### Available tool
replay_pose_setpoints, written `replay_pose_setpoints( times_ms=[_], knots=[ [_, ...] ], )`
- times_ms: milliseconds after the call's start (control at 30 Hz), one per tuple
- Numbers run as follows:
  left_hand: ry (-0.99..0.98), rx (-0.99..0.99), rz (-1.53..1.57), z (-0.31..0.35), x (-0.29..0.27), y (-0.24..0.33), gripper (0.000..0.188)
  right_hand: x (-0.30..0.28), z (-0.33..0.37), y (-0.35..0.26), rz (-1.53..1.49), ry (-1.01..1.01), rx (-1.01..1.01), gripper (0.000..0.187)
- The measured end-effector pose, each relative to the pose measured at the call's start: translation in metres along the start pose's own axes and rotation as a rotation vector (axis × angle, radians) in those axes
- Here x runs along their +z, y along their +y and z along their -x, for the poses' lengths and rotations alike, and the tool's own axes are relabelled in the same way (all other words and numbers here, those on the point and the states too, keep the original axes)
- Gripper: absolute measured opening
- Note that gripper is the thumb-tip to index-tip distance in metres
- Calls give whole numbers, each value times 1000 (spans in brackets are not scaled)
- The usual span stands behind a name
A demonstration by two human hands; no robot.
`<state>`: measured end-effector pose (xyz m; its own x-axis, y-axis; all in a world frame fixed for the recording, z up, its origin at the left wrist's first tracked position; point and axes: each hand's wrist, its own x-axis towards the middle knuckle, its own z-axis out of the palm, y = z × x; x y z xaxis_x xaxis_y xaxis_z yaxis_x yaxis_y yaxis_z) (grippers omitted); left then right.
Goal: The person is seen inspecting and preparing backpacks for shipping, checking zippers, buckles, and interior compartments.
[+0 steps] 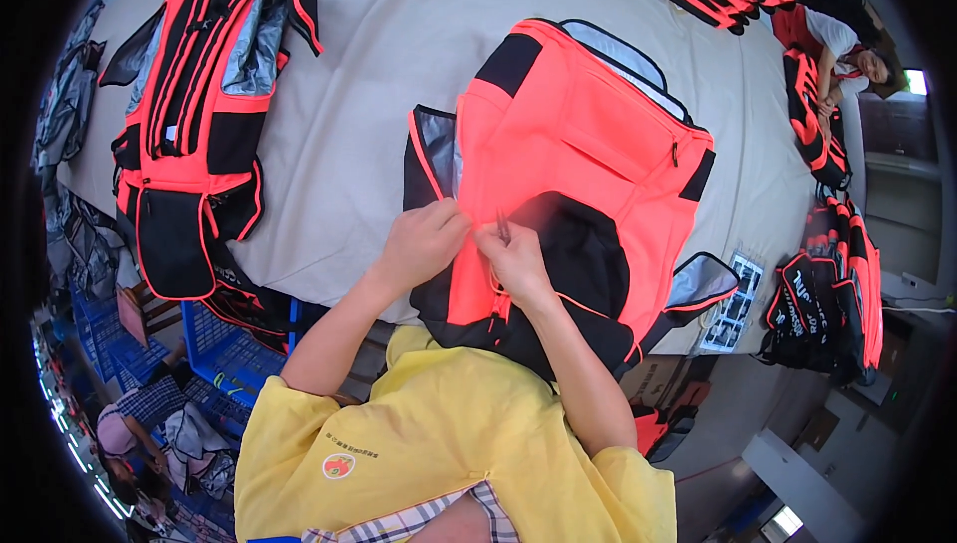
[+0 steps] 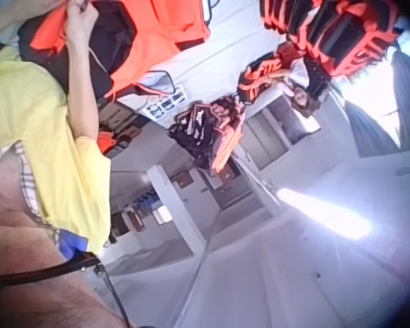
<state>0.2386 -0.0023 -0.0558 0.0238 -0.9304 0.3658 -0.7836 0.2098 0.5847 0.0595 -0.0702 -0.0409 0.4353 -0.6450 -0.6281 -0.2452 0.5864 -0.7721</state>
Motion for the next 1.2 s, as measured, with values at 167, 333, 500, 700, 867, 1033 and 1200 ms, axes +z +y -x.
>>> replay_pose_setpoints(
  times_ms=[167,333,500,700,867,1033,1200],
  knots=[
    [-158,-1,67,-9,0,-6,7,-1,-2,6,21,44,-30,22],
    [-86,-531,741,16,12,-6,3,-4,4,1,25,18,-2,17],
    [164,-725,903,24,16,1,7,-5,3,4,20,9,-5,16],
    [164,-399,453,16,14,12,14,-4,3,-3,162,3,-43,20],
    [112,-267,347,13,13,4,14,2,16,-39,743,-11,-130,27],
    [47,-317,482,12,21,-2,11,3,32,-54,1105,123,-591,27],
    [38,-378,561,16,27,-2,8,8,35,-59,1473,140,-754,25]
  ],
)
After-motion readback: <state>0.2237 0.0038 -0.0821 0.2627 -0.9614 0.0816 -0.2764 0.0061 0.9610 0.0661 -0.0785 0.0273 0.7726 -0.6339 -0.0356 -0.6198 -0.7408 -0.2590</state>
